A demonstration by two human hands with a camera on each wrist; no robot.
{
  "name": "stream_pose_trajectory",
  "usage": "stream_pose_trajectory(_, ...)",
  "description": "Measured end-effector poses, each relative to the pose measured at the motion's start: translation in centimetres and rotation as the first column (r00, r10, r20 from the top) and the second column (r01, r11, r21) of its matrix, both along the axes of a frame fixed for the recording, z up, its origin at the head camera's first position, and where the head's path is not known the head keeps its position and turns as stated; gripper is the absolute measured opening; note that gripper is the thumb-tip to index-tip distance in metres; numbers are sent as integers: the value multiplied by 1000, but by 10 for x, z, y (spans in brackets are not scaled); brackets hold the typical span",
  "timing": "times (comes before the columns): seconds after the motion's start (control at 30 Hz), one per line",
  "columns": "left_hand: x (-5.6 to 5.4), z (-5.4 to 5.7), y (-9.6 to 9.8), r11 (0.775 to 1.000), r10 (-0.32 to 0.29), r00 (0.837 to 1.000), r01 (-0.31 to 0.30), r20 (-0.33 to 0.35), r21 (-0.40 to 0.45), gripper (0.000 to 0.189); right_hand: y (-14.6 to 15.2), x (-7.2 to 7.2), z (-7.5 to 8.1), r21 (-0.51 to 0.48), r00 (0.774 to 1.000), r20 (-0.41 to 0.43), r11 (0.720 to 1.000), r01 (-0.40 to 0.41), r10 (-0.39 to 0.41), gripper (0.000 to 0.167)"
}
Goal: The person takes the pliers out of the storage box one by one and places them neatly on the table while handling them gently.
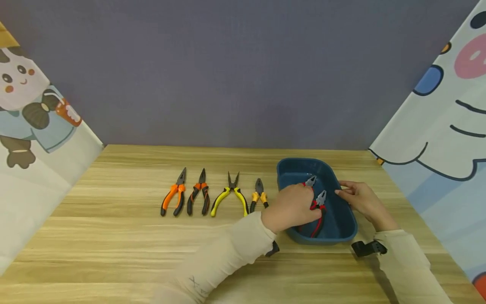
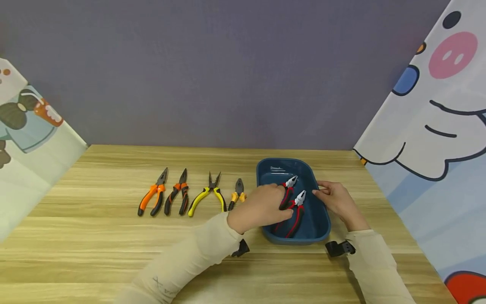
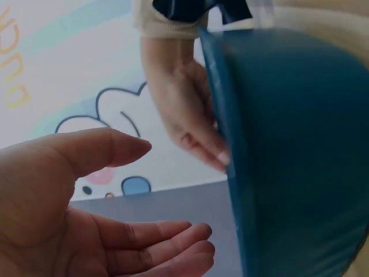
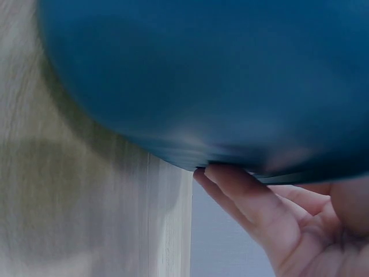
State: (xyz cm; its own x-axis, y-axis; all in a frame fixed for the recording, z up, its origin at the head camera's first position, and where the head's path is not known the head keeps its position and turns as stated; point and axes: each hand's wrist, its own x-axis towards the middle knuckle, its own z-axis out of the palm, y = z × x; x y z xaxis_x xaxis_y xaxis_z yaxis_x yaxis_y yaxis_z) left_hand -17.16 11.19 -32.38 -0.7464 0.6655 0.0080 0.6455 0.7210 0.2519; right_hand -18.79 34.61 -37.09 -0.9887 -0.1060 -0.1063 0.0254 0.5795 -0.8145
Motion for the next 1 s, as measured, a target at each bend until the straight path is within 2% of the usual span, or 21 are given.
stream_pose_trajectory(0.23, 9, -16, 14, 1000, 2, 1000, -3, -3, -25, 29, 0, 0, 0, -6, 1000, 0, 1000, -1, 1, 52)
stream_pose_trajectory(0.5, 12, -36, 30, 991, 81, 997, -82, -17, -106, 41, -1, 0, 0, 13, 1000, 3, 1000, 9, -9, 54)
stream_pose_trajectory(0.67, 13, -43, 37, 981, 117, 993, -115, -2, -155, 52, -2, 1, 0, 5, 1000, 1, 1000, 7, -7, 54)
stream_pose_trajectory(1.0, 10, -48, 46, 975, 118, 993, -117, -6, -186, 40, 0, 0, -2, 2, 1000, -5, 1000, 11, -11, 54)
